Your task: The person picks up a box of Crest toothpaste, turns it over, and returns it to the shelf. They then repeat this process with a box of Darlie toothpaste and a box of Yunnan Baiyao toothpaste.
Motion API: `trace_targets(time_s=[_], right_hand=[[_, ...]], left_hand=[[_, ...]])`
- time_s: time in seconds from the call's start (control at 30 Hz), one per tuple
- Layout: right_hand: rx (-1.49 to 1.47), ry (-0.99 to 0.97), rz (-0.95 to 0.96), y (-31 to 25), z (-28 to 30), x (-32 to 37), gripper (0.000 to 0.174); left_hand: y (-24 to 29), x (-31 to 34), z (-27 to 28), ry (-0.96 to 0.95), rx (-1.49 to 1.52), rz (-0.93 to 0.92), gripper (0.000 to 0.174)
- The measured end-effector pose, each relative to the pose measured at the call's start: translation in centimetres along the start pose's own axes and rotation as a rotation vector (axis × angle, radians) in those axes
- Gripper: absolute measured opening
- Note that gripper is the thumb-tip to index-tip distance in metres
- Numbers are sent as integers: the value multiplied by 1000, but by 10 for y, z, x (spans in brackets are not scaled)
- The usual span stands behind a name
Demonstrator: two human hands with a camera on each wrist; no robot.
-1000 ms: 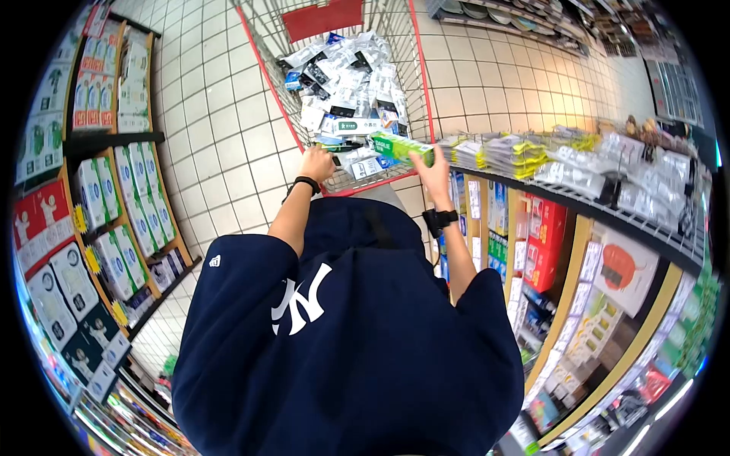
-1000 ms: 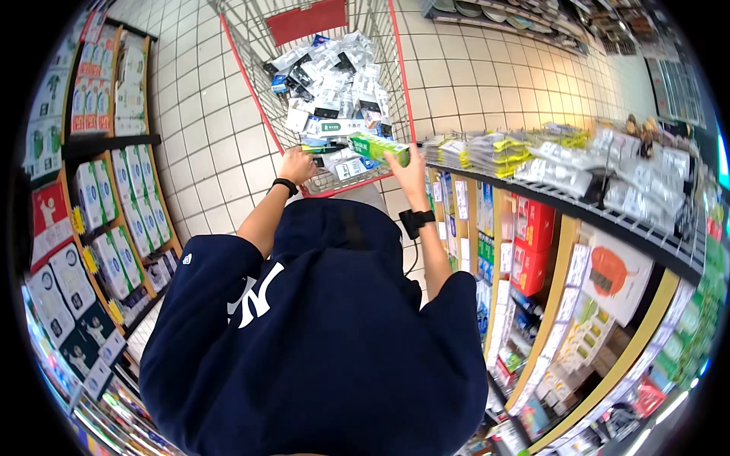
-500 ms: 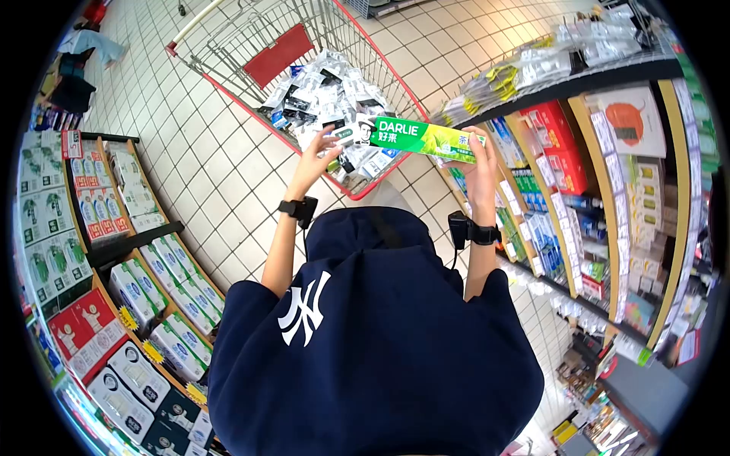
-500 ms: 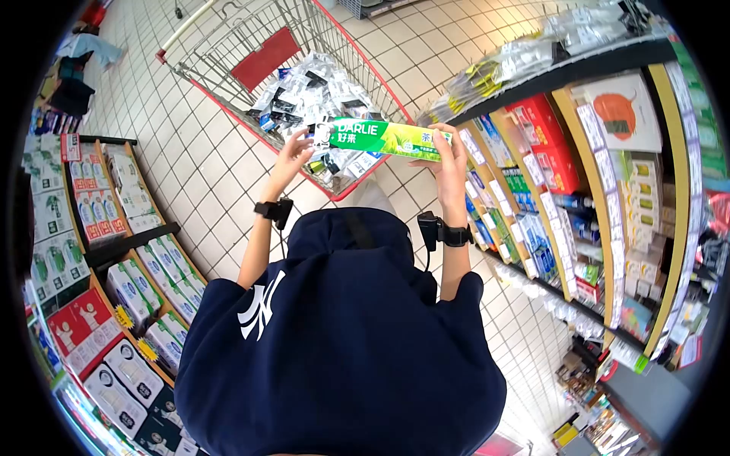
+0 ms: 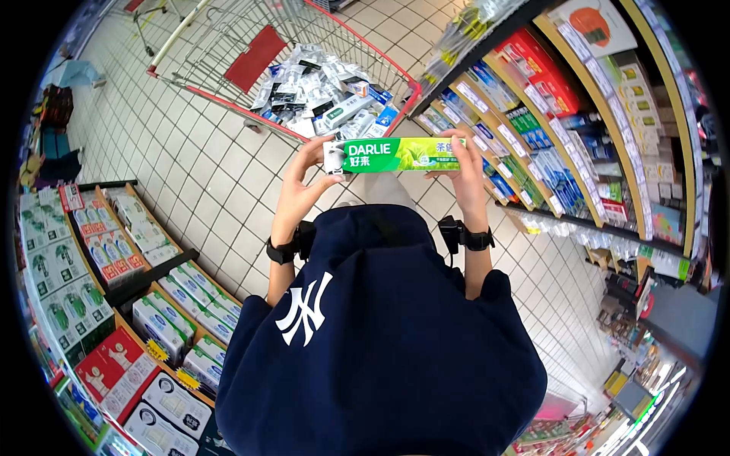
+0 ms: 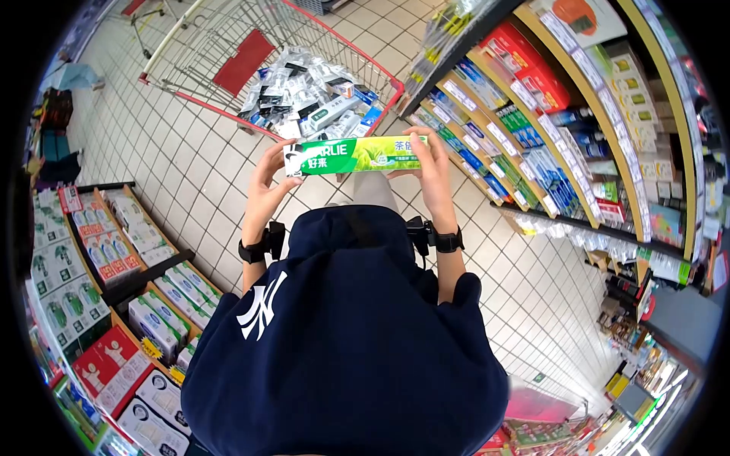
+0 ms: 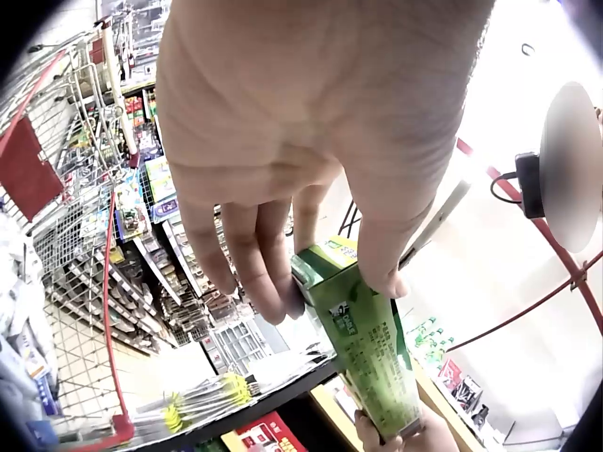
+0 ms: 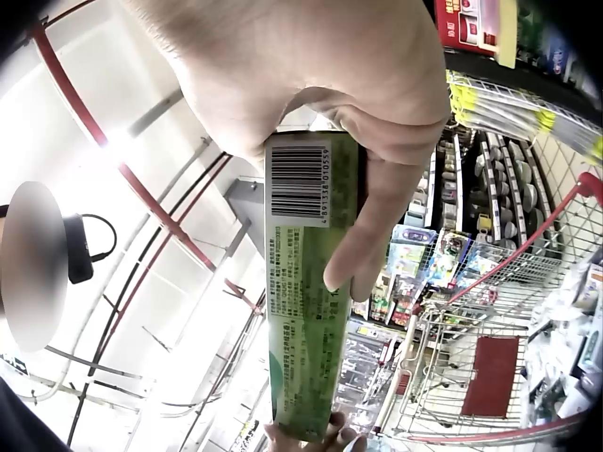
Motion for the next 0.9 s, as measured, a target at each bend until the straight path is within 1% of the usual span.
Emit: trace_targets(time_s=[0.1, 0.13, 0.2, 0.23, 0.33, 0.37, 0.47, 0.5, 0.53, 0.6, 0.63, 0.7, 0.83, 0.9], right_hand=[[-16, -31, -71, 13, 2, 21, 32], [-17, -20, -66, 15, 2, 28, 32], [130, -77, 13, 14, -4, 42, 33], [129, -65, 20, 13, -2, 47, 33], [402, -116, -15, 14, 3, 68, 53], [394, -97, -37, 15, 5, 74, 59], [380, -61, -23, 22, 17, 91, 60], [370, -48, -65, 20, 19, 97, 58], [369, -32, -61, 20, 24, 104, 58], [419, 68, -76, 21, 36, 115, 54], [417, 78, -73, 20, 40, 119, 54], [378, 91, -45, 14, 46, 127, 48], [394, 128, -34, 2, 60, 139, 53], [405, 153, 57, -6, 68, 146, 47]], left_hand=[[3, 15, 1, -7, 2, -6, 62], [3, 19, 1, -19, 4, -8, 62], [-1, 25, 1, -2, 10, 34, 61], [-2, 28, 1, -3, 36, 51, 61], [-8, 34, -1, -43, 30, 79, 60], [-8, 36, -3, -61, 18, 72, 58], [-12, 37, -11, -88, -13, 53, 58], [-9, 37, -14, -109, -34, 51, 58], [-7, 37, -19, -124, -33, 47, 58], [-3, 37, -28, -166, -62, 23, 57], [0, 36, -31, -176, -62, 20, 57], [3, 37, -39, -248, -139, 20, 60], [11, 38, -57, -267, -156, -3, 59], [16, 40, -69, -287, -136, -14, 57]])
Point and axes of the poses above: each hand's wrist, its own x-axis away from the middle knuckle, its own z-axis out of the back of the hand, y = z × x, the point moved 5 cm from there along -x, towards the middle knuckle, and after that the axes turned 9 degrees about -x, right-handed, at the moved point
